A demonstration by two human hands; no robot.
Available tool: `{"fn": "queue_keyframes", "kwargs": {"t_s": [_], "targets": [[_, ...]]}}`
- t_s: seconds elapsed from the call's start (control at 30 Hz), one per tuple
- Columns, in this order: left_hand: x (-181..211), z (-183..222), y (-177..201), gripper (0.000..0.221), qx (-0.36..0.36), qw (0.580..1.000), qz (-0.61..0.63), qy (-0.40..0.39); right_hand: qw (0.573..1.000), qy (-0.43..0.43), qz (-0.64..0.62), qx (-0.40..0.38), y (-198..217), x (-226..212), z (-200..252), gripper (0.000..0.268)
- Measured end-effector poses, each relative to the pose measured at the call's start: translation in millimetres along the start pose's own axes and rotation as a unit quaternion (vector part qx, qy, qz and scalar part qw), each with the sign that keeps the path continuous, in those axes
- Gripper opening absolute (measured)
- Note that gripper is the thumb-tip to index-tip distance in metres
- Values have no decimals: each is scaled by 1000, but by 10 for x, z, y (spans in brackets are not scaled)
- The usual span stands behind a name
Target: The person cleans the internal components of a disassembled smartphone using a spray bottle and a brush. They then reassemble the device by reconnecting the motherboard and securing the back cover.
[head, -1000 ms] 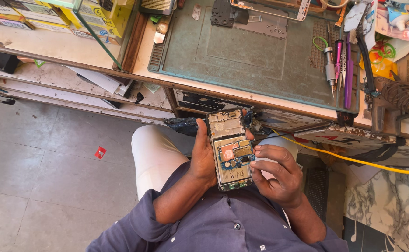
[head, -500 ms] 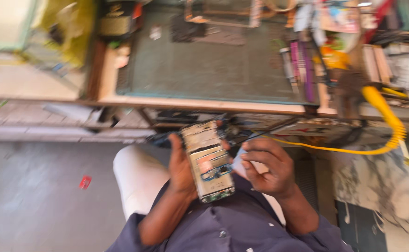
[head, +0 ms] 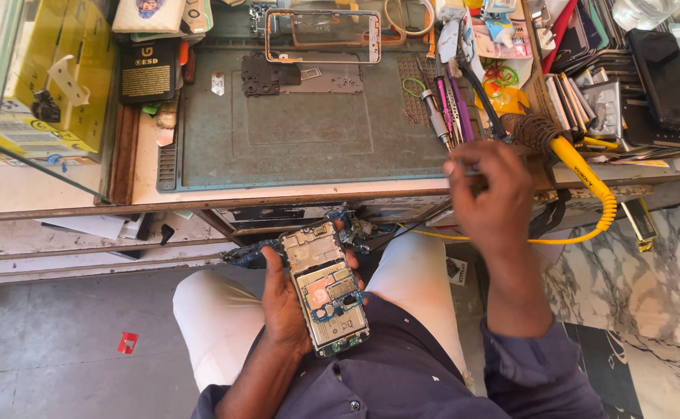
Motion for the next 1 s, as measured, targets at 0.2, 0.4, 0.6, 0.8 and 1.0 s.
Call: {"fn": "queue_keyframes", "kwargs": {"t_s": [0.2,0.4,0.6,0.8,1.0], "targets": [[-150,-17,-31,103,-37,998,0,49,995,-59,71,-24,-42,320,-178,22],[-265,-16,-18,103,-44,995,12,93,994,-78,56,-44,-130,441,-164,25],[-301,-35,-8,108,-57,992,12,111,994,-87,63,-37,-54,458,-175,25],[-318,-59,-13,110,-62,991,5,114,993,-54,85,-57,-222,560,-332,19],[-307,-14,-20,107,-77,991,38,103,969,-155,131,-141,-602,1000,-653,12]]}}
Point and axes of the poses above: each hand's wrist, its own z-axis away from the middle knuckle, its own y-axis out of the back of the hand, x = y × z, the point moved 5 cm from there along -z, towards the middle knuckle, and after that the axes turned 10 degrees about y, right-handed, at the moved point
